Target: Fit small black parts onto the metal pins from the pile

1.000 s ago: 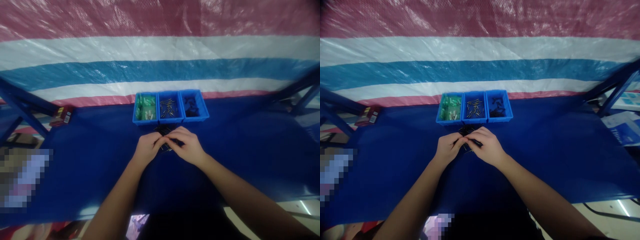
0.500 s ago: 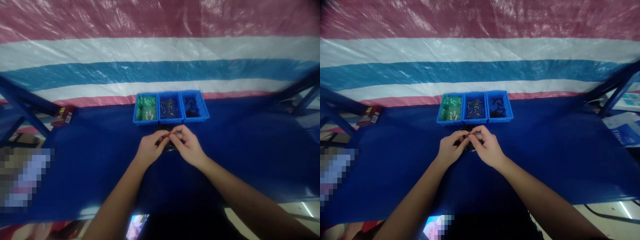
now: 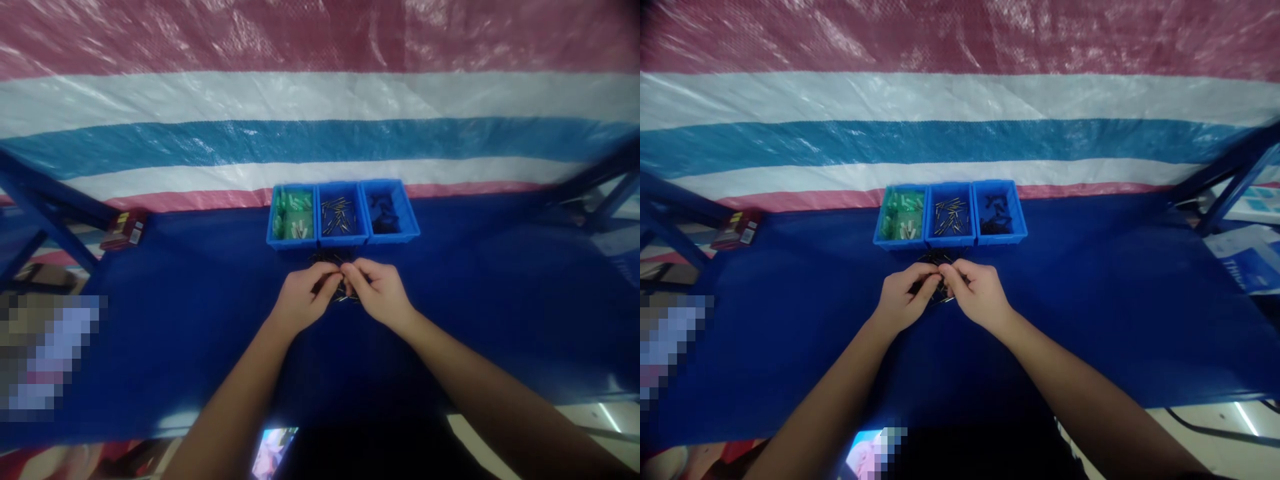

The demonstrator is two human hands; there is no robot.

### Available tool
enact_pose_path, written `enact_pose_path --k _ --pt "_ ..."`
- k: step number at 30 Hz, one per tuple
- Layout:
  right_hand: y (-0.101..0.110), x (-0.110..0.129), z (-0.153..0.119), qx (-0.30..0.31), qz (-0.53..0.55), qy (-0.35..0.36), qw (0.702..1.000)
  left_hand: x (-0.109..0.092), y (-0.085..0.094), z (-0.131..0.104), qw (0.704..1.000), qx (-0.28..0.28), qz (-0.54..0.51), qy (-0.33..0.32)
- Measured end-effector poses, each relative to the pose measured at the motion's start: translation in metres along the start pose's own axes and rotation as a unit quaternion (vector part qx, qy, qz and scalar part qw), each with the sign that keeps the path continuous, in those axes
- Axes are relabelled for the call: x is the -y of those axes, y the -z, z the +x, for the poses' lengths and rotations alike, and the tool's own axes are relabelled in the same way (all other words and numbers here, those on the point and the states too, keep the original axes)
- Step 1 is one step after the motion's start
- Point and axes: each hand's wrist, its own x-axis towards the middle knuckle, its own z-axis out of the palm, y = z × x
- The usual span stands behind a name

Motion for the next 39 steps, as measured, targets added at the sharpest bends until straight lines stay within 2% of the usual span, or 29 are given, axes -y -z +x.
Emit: enact_pose_path --k 4,12,20,25,33,39 --pt "-0.0014 -0.0018 0.0008 0.002 0.003 -0.010 1.000 0.0005 0.0003 0.0008 1.000 0.004 0.014 -0.002" --pt "-0.0023 -0.0006 0.0015 -0.023 -0.017 0.053 0.998 0.0043 0.0032 0.0016 0.999 -0.009 0.036 0.010" --pt "-0.0004 -0.0021 0.0001 -0.011 -0.026 0.026 0.999 0.0009 0.0033 0.0020 0.999 0.036 0.011 0.017" --pt "-0.0013 -0.0018 0.0002 -0.006 -0.008 -0.003 1.000 0.0000 0.0033 0.0021 0.999 0.029 0.015 0.019" --pt "-0.0039 -0.0009 0.0012 -0.018 -0.002 0.053 0.998 0.0037 0.0045 0.0016 0.999 0.012 0.028 0.017" --pt "-0.0030 0.0003 -0.0002 -0.026 -0.012 0.041 0.999 0.0013 0.0043 0.0021 1.000 0.016 0.016 0.018"
